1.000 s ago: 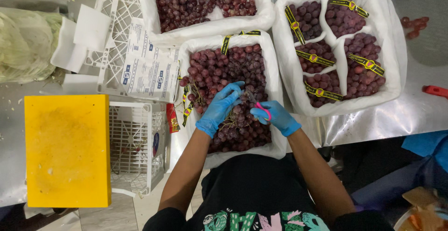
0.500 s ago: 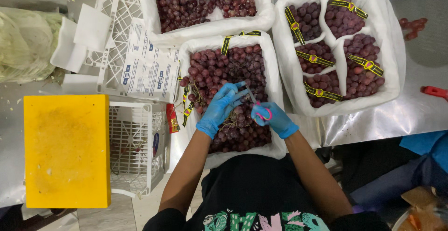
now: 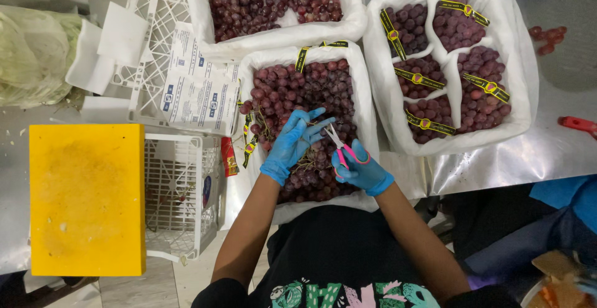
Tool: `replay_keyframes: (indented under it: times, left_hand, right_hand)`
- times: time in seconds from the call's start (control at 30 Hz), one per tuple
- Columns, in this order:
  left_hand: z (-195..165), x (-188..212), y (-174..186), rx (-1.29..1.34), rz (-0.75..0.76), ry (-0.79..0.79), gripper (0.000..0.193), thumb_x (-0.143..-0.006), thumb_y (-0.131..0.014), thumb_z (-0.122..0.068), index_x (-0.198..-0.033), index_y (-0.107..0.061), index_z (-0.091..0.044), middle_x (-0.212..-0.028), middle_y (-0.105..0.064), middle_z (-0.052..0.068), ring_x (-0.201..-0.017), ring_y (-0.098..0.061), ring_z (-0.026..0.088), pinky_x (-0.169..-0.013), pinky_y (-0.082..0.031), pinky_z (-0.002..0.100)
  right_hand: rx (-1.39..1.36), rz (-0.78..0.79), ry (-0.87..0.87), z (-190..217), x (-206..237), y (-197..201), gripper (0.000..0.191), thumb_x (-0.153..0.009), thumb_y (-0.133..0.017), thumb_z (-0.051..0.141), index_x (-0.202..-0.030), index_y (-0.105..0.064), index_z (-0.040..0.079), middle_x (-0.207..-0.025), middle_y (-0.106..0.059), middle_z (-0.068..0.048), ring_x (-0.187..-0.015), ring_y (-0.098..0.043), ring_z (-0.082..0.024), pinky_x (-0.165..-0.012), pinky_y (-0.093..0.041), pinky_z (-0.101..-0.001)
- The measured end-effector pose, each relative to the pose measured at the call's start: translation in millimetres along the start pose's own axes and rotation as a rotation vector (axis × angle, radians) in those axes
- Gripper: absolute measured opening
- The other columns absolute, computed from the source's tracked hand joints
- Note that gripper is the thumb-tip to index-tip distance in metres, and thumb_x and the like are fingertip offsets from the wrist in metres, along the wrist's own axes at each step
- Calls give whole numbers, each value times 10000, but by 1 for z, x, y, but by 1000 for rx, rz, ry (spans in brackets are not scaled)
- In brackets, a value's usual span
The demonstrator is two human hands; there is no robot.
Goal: The person uses pink-handled scissors to trim stems and remove individual grapes from bunches in a white styrofoam container. The trimmed grapes and stems are placed back into the same container.
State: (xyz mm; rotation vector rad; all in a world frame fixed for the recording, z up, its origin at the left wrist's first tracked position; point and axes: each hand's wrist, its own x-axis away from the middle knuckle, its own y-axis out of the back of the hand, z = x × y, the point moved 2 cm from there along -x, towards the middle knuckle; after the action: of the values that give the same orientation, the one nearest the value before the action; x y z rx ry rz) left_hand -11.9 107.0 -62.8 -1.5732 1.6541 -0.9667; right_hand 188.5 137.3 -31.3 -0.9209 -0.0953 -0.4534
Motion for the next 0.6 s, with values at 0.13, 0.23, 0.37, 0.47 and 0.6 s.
replay_keyframes:
  times: [0.13,0.23,0.37,0.47,0.6]
  left_hand:
    - [-3,2,-2,2,83,28,193,-1055,-640,-278,-1138,-533,-140,-1603,-407,168,-1498,-418,444,-1109,-463,460]
    - [-6,0,-3,0,129,43,209,-1046,-656,-293,-1117,-537,-138,-1597,-401,181,-1488,-420,464,-1134,-468,491]
    - [-7,-2,-3,-20,160,75,227,-1058,-647,-317,-1094,-547,-116,-1593,-408,184,-1490,-420,489,-1150,-462,505]
    - [-6,-4,-3,4,136,85,209,-1059,-655,-304,-1067,-540,-130,-1606,-406,158,-1501,-406,482,-1161,-448,496]
    - [-5,-8,-6,14,81,36,190,-1048,-663,-280,-1101,-556,-132,-1586,-402,114,-1512,-383,465,-1132,-457,489]
  right_hand:
    - [-181,37,-63,-3,-7,-3,797,-923,-423,812,-943,-615,39,-577,-477,11,-477,-365,-71,-547,-350,-262]
    - [-276,59,-72,-2,-9,-7,823,-911,-420,837,-935,-611,37,-577,-479,-5,-473,-371,-77,-541,-338,-262]
    - [-318,84,-69,-2,-12,-12,857,-860,-406,863,-953,-629,41,-552,-474,-11,-442,-355,-70,-512,-324,-249]
    - [-342,-64,-54,-7,-15,-11,733,-922,-412,786,-952,-609,81,-542,-431,22,-490,-356,-102,-528,-321,-272]
    - [-239,-86,21,-10,-14,-5,599,-1053,-443,663,-957,-583,88,-592,-408,49,-521,-353,-99,-563,-324,-286]
